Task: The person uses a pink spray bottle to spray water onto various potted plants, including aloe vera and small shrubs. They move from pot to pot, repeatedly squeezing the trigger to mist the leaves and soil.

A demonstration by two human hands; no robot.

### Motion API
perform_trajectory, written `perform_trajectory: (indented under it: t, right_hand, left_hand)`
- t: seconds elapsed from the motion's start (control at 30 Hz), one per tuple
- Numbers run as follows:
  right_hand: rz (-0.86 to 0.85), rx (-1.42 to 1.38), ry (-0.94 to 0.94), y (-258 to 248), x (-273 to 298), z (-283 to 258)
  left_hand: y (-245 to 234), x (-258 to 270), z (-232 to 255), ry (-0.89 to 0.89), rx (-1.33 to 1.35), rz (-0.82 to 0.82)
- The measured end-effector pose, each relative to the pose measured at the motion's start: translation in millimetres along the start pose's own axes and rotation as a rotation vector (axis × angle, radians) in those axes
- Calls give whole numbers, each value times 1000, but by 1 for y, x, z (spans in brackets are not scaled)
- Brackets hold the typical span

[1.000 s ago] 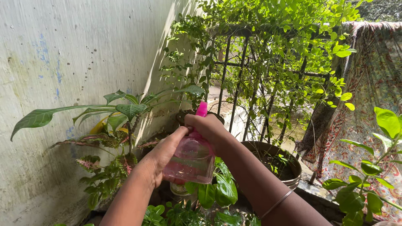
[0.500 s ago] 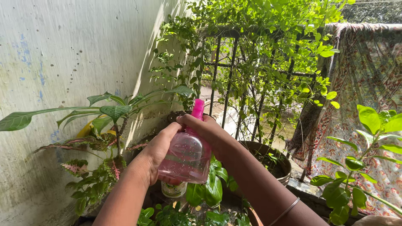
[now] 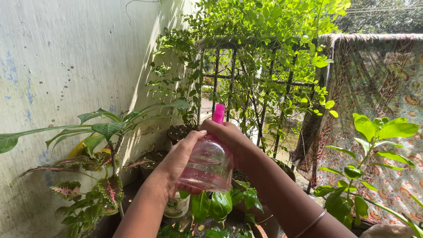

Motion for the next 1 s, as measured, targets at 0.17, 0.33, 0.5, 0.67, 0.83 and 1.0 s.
perform_trajectory:
  t: [0.17,0.33,0.5,0.67,0.83,1.0]
  right_hand:
    - [5,-20,9,-16,7,1]
    - [-31,-25,33,-30,13,0]
    - [-5,43,20,-34,14,-6]
    - [-44,18,15,-23,13,-12]
    - [1,39,12,-9,16,-17]
    - [1,43,8,10,3,-16]
  left_hand:
    - [18,0,5,7,52,-8]
    - [36,-8,4,37,64,-42]
    - [36,-14,3,55,69,-55]
    - [27,-17,7,97,97,-61]
    - [11,-6,14,29,-12,-21]
    - [-8,-17,16,149,133,-21]
Point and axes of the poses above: each hand's wrist, its own x-axis away from the middle knuckle, its own y-axis out of the palm, z = x × y, the point moved 7 cm from there along -x, towards the middle knuckle, and after that the axes turned 13 degrees about y, right-handed, at the moved point
